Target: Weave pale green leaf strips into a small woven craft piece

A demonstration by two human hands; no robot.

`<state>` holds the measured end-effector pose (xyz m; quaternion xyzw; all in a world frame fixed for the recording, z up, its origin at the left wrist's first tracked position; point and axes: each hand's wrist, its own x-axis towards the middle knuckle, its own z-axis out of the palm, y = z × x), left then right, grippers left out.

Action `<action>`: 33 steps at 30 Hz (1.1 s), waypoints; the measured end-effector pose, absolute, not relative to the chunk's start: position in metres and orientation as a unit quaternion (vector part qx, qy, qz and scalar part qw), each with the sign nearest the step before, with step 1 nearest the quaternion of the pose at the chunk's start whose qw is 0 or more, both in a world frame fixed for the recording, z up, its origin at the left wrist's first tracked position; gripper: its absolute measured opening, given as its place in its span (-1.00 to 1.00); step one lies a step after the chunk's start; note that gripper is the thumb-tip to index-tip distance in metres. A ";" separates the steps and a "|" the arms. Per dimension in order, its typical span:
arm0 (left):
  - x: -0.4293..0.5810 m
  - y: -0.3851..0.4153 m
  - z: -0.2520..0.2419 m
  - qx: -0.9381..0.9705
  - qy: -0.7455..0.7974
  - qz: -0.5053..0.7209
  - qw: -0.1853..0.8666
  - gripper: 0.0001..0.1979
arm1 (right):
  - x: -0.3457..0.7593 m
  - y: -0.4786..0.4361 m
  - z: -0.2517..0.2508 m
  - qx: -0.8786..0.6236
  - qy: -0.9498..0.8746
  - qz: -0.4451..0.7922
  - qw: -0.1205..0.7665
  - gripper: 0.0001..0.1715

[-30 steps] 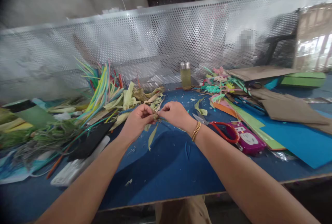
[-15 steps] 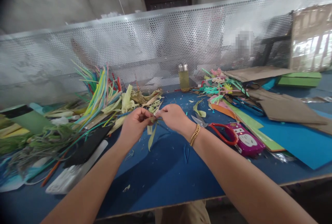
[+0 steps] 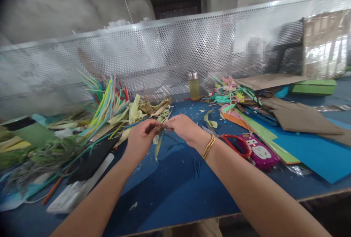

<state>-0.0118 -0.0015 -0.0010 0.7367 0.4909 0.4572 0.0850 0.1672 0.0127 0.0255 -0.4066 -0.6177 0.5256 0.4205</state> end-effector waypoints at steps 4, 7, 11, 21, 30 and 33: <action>-0.008 -0.003 -0.003 0.710 0.456 0.522 0.122 -0.90 | 0.171 0.014 0.028 -0.371 -0.572 0.593 0.428 -0.88; -0.006 -0.003 -0.004 0.695 0.438 0.557 0.122 -0.91 | 0.168 0.012 0.028 -0.360 -0.536 0.626 0.437 -0.90; -0.007 -0.004 -0.002 0.712 0.436 0.550 0.017 -0.90 | 0.161 0.007 0.026 -0.367 -0.491 0.646 0.454 -0.89; 0.000 -0.004 -0.001 0.661 0.470 0.559 0.174 -0.94 | 0.141 0.006 0.002 -0.337 -0.518 0.574 0.537 -0.78; 0.002 -0.005 -0.003 0.673 0.469 0.533 0.206 -0.93 | 0.143 0.011 -0.002 -0.350 -0.587 0.485 0.545 -0.92; 0.004 -0.008 -0.001 0.687 0.489 0.520 0.139 -0.92 | 0.143 0.010 -0.004 -0.348 -0.586 0.499 0.536 -0.79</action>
